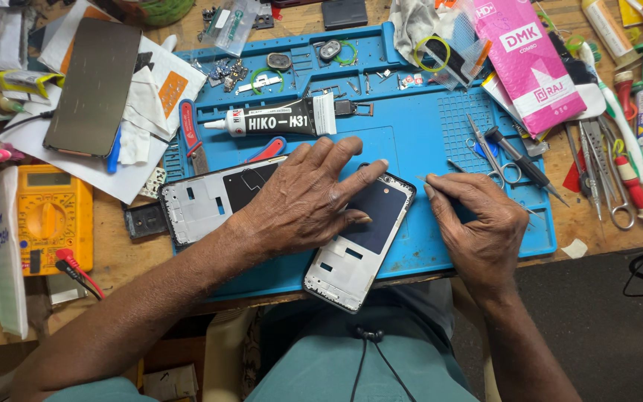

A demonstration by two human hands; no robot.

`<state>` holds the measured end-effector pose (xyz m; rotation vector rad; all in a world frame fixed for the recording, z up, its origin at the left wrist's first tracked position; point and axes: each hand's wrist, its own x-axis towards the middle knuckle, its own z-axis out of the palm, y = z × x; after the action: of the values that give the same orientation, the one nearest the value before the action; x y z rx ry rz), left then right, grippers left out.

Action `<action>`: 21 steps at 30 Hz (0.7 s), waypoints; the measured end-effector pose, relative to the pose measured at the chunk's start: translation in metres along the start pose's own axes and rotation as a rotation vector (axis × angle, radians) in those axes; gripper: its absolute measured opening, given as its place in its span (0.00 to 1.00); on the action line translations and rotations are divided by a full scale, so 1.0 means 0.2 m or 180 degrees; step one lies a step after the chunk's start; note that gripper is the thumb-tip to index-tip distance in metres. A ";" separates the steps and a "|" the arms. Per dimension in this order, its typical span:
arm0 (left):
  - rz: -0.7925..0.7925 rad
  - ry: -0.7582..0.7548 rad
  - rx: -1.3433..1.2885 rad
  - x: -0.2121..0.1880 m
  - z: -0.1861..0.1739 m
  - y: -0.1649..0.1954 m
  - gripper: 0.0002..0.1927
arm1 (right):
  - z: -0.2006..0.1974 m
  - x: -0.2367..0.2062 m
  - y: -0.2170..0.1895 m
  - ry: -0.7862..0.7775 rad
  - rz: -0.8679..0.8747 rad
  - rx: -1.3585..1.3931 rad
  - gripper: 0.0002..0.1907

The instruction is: The person disassembles a smartphone, removes the screen and battery, and uses a metal tool to scrape adhesive from the frame. They handle the phone chassis, screen, battery, and various tools on a cluttered workbench.

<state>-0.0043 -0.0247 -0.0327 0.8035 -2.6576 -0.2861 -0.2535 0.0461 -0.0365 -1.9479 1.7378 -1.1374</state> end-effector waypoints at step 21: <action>-0.0323 0.0000 -0.0063 0.00 0.03 0.03 0.41 | 0.03 0.14 -0.01 -0.1091 -0.1282 -0.0963 0.21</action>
<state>-0.0097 -0.0201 -0.0368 0.9335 -2.6143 -0.3374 -0.2490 0.0198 -0.0289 -2.5803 1.4383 -0.6102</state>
